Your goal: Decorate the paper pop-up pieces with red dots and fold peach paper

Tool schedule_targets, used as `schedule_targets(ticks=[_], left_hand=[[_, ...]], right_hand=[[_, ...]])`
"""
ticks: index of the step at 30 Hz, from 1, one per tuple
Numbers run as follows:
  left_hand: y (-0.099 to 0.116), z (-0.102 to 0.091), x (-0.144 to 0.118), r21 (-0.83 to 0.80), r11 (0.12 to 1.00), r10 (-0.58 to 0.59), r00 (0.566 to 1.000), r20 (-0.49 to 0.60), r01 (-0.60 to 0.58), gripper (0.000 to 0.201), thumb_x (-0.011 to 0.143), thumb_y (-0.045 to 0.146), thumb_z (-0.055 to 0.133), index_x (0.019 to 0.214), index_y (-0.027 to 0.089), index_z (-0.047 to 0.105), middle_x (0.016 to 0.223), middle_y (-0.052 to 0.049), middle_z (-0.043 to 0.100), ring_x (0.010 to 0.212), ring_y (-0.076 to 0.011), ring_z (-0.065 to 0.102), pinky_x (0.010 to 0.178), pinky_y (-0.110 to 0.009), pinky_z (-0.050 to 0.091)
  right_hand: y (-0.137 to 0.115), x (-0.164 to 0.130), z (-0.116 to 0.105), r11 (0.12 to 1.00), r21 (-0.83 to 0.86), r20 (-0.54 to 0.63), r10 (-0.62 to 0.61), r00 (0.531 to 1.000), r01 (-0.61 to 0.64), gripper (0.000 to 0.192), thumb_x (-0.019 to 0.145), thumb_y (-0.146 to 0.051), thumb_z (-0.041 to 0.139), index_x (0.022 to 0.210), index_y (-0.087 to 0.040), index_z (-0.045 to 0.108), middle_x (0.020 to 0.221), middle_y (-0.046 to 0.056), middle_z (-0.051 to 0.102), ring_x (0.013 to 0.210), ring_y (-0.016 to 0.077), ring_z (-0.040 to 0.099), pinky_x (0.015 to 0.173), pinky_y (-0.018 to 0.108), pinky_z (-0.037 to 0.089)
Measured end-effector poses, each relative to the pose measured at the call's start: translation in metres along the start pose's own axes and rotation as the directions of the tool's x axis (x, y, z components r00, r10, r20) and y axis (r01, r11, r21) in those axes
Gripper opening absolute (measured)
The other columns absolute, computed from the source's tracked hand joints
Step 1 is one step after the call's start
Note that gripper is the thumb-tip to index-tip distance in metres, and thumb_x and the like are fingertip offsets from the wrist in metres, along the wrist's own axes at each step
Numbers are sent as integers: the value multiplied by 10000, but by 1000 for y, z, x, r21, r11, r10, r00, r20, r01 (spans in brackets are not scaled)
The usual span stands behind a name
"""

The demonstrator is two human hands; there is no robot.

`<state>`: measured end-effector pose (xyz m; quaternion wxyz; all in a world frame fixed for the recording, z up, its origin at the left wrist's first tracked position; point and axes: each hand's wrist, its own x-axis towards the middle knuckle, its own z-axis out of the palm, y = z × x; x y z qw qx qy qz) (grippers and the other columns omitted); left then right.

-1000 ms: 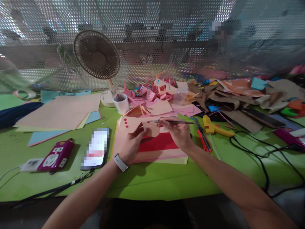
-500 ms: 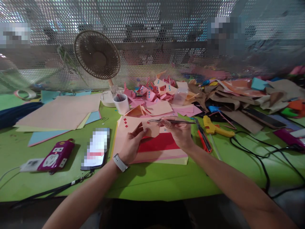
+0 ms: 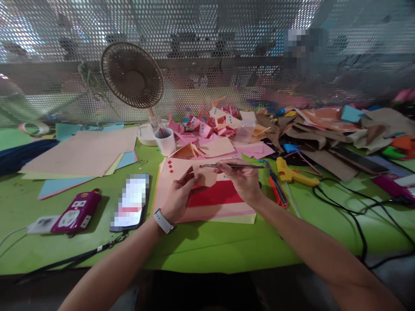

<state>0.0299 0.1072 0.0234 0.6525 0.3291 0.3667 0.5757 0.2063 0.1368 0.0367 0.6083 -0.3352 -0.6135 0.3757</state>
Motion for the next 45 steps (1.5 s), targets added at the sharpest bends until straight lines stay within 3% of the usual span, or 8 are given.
schedule_targets(ticks=[12,24,31,35,37,40,42,45], left_hand=[[-1,-1,1,-13,1000,-16,999,-38,16,326,684,249,817,977,193,684,1073,-52,685,1033,-248,641,860,-397,592],[1,0,0,-15,1000,-10,999,-38,9,338,665,253,834,961,181,688,1003,-31,669,916,-183,644,809,-340,605],[0,-1,4,-37,999,19,999,-50,-21,350,646,245,842,960,188,698,975,-23,661,900,-172,628,746,-305,610],[4,-3,6,-28,998,51,994,-93,-54,332,645,240,833,938,184,689,927,-18,661,874,-168,634,727,-291,602],[6,-4,7,-25,996,85,987,-133,-89,323,634,235,832,917,184,684,891,-10,657,852,-168,638,712,-288,597],[8,-8,10,-20,990,138,979,-153,-142,320,633,234,822,919,197,682,886,-6,667,853,-170,645,667,-259,577],[9,-10,12,-21,988,148,976,-159,-153,320,636,229,817,926,205,684,885,-2,673,852,-165,647,652,-246,564],[9,-14,14,-29,987,152,975,-160,-159,321,638,219,816,932,203,687,860,10,663,824,-152,647,672,-256,565]], right_hand=[[1,-1,2,999,46,-14,16,1000,-15,185,775,-416,767,835,-242,747,745,3,748,695,169,707,664,313,587],[-2,-1,2,999,41,-13,13,1000,-13,182,777,-396,768,835,-225,744,731,3,744,677,163,704,649,298,586],[0,0,0,998,60,-44,-22,999,25,165,789,-375,762,869,-233,734,801,11,751,732,178,718,733,339,593],[8,8,-9,991,-110,-132,-91,987,76,232,819,-430,720,944,-234,718,875,31,744,762,188,709,719,337,578],[14,13,-17,949,-276,-50,-174,984,153,211,852,-405,689,970,-233,719,891,40,735,784,187,693,725,326,558],[26,21,-30,813,-481,274,-216,937,328,196,921,-304,601,1053,-218,718,983,76,720,902,201,671,805,333,522],[34,24,-36,689,-609,485,-69,872,393,248,949,-227,532,1119,-190,708,1011,103,699,921,211,656,805,332,504],[42,28,-38,480,-764,581,224,782,430,289,929,-121,504,1117,-158,721,963,114,679,895,211,642,792,313,482]])
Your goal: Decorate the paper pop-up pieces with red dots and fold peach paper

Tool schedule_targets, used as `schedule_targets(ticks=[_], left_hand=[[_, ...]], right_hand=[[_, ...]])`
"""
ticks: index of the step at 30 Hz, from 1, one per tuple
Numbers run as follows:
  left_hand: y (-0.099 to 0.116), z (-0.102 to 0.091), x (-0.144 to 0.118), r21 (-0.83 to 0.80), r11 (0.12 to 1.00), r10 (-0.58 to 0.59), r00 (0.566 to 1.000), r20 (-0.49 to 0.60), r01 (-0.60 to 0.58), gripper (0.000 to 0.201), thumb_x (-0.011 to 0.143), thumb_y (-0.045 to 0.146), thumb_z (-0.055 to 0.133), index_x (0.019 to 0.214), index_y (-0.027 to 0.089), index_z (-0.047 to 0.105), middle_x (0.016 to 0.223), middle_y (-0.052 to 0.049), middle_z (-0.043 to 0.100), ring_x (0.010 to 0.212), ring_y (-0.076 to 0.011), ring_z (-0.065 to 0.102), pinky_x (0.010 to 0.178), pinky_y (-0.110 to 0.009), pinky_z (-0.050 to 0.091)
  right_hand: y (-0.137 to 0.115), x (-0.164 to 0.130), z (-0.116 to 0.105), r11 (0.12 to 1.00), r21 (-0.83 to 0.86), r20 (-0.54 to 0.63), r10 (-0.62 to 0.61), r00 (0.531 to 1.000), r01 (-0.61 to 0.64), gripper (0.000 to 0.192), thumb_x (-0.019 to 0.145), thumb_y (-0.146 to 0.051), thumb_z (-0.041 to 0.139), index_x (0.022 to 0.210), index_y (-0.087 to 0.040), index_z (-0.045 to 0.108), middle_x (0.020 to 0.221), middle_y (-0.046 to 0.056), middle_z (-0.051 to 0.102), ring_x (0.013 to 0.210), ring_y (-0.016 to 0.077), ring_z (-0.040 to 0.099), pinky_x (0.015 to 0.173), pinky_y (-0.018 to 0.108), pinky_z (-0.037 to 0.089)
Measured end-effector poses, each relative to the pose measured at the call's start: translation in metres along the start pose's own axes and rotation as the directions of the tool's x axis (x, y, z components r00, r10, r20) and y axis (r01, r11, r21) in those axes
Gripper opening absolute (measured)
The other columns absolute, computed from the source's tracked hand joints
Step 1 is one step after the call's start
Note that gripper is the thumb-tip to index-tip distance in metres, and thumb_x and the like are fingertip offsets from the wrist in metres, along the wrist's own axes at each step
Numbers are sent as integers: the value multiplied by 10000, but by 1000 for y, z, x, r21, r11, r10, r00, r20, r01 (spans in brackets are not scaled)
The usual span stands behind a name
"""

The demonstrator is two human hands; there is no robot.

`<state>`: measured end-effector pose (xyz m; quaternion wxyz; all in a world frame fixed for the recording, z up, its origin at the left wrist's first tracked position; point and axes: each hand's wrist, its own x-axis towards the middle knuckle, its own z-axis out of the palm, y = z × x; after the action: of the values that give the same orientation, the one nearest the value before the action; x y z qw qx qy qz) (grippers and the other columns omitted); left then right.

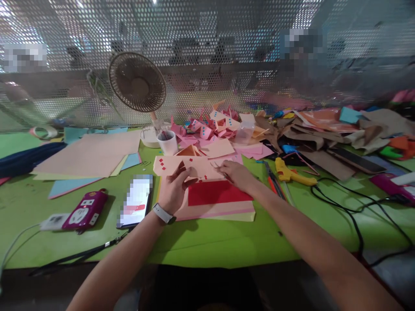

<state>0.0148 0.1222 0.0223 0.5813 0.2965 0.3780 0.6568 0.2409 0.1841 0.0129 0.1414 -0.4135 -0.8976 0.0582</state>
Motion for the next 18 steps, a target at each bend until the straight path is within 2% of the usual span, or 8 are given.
schedule_targets(ticks=[1,3,5,7,9,12,18], left_hand=[[-1,-1,1,-3,1000,2,1000,8,-2,323,640,217,815,937,201,687,863,10,662,822,-150,649,683,-262,568],[-3,-3,2,-9,1000,7,999,33,-7,328,652,218,811,953,199,685,898,3,670,835,-152,657,702,-273,574],[-4,-5,2,-17,1000,10,998,60,-9,333,663,222,809,970,200,682,931,-6,677,861,-159,665,719,-280,577],[-5,-6,3,-22,1000,12,996,87,-10,334,673,227,807,979,199,677,951,-14,682,897,-172,670,747,-295,579],[-4,-6,4,-26,999,21,996,85,-18,331,664,228,813,961,196,673,956,-19,683,921,-183,670,767,-308,579],[-1,-7,7,-37,998,50,997,52,-48,337,634,220,824,934,194,672,945,-16,684,919,-182,667,781,-313,575],[7,-7,13,-43,994,106,994,9,-105,347,611,221,828,912,204,656,914,-6,701,921,-182,674,819,-326,556]], right_hand=[[1,1,0,999,-47,56,23,998,-21,299,913,-90,508,1100,-160,730,969,114,679,910,210,639,806,306,476],[0,3,-2,995,-88,92,48,995,-40,340,883,-36,503,1085,-172,740,1010,113,685,947,206,638,838,297,468],[-1,2,-9,995,-92,63,52,997,-46,403,873,-14,482,1145,-191,721,1086,114,688,995,208,637,875,301,468],[-4,0,-20,997,-56,-17,55,998,-56,430,885,-33,466,1207,-208,691,1158,109,688,1045,214,637,909,316,475],[-5,-3,-34,998,33,-109,54,993,-51,398,904,-92,477,1222,-212,683,1197,98,690,1068,221,643,927,333,489],[-3,-8,-58,979,201,-210,64,976,-21,321,907,-195,523,1164,-199,715,1145,86,724,1049,233,667,923,359,515],[19,-32,-97,867,490,-290,265,920,-95,255,861,-277,621,1082,-222,737,983,39,766,857,190,723,806,337,581]])
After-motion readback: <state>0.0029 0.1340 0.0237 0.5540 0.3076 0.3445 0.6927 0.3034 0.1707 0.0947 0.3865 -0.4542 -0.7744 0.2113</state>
